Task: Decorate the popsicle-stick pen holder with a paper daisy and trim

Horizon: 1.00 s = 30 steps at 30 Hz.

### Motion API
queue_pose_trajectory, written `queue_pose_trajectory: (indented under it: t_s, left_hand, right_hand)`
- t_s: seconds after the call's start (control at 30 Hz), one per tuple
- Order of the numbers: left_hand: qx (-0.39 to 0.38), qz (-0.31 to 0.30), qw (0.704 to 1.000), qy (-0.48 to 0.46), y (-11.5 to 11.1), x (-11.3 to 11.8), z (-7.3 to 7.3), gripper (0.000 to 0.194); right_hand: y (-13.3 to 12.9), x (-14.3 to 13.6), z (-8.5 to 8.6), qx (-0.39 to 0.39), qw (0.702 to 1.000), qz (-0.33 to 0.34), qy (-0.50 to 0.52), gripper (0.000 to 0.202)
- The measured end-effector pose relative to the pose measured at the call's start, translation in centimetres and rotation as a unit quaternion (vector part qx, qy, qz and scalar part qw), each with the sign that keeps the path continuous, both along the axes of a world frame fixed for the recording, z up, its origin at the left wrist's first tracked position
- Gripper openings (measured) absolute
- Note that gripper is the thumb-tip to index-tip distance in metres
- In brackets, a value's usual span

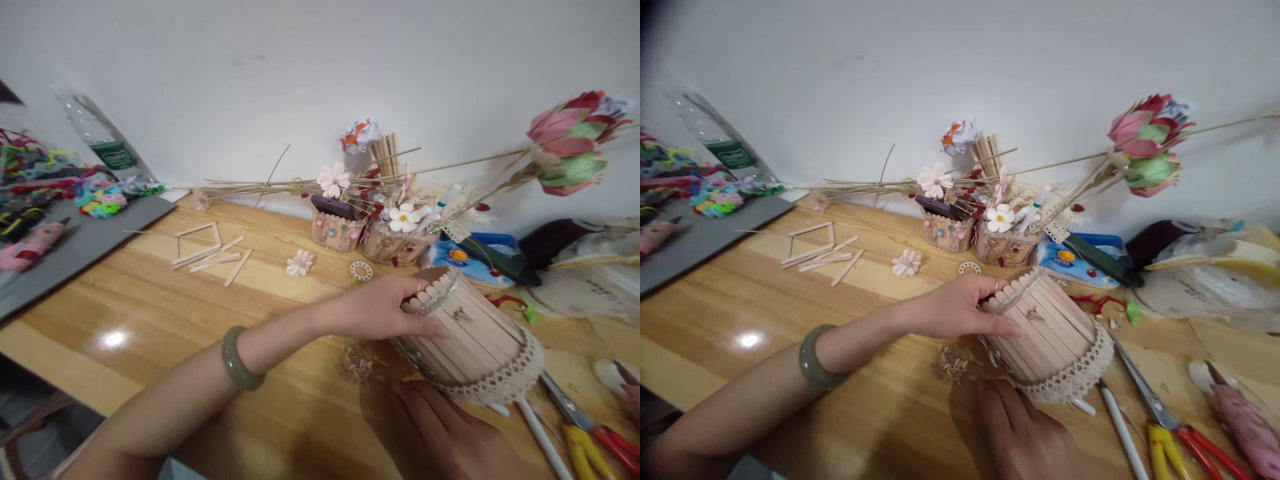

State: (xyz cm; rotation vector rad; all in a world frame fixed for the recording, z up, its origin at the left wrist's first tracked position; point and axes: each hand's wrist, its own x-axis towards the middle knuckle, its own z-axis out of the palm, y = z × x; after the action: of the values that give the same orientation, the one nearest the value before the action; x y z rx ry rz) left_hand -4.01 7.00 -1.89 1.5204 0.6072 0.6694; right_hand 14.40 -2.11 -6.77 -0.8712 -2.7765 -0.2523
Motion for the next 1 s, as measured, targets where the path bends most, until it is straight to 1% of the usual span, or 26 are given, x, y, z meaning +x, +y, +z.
queue_pose_trajectory:
  t_s: [0.13, 0.33, 0.47, 0.6, 0.73, 0.87, 0.93, 1.0]
  left_hand:
    - [0.011, 0.011, 1.0, 0.004, 0.0, 0.0, 0.2, 0.027]
    - [0.014, 0.01, 1.0, 0.017, 0.1, -0.1, 0.3, 0.03]
    - [0.028, 0.008, 0.999, 0.015, 0.1, 0.0, 0.2, 0.029]
    - [0.024, 0.009, 0.999, 0.019, 0.1, 0.0, 0.2, 0.026]
    - [0.026, 0.005, 1.0, 0.004, 0.0, -0.1, 0.2, 0.024]
    - [0.015, 0.006, 1.0, -0.005, 0.0, 0.0, 0.2, 0.023]
    - [-0.006, 0.007, 1.0, 0.002, -0.1, 0.0, 0.2, 0.023]
    - [-0.034, 0.01, 0.999, 0.006, -0.1, 0.0, 0.3, 0.024]
  right_hand:
    - [-0.2, -0.4, -1.0, -0.027, 0.999, -0.025, -0.023, 0.036]
    - [-0.1, -1.1, -1.8, -0.044, 0.997, -0.061, 0.032, 0.025]
    - [-0.1, -1.4, -1.6, -0.056, 0.994, -0.076, 0.057, 0.024]
    - [-0.4, -2.0, -1.0, -0.053, 0.992, -0.081, 0.08, 0.025]
    - [-0.2, -2.5, -1.2, -0.042, 0.992, -0.072, 0.095, 0.026]
    - [0.1, -2.5, -1.5, -0.014, 0.994, -0.049, 0.099, 0.031]
    - [-0.1, -2.2, -1.0, -0.009, 0.995, -0.03, 0.091, 0.032]
    - [-0.3, -1.6, 0.3, -0.011, 0.997, -0.003, 0.079, 0.033]
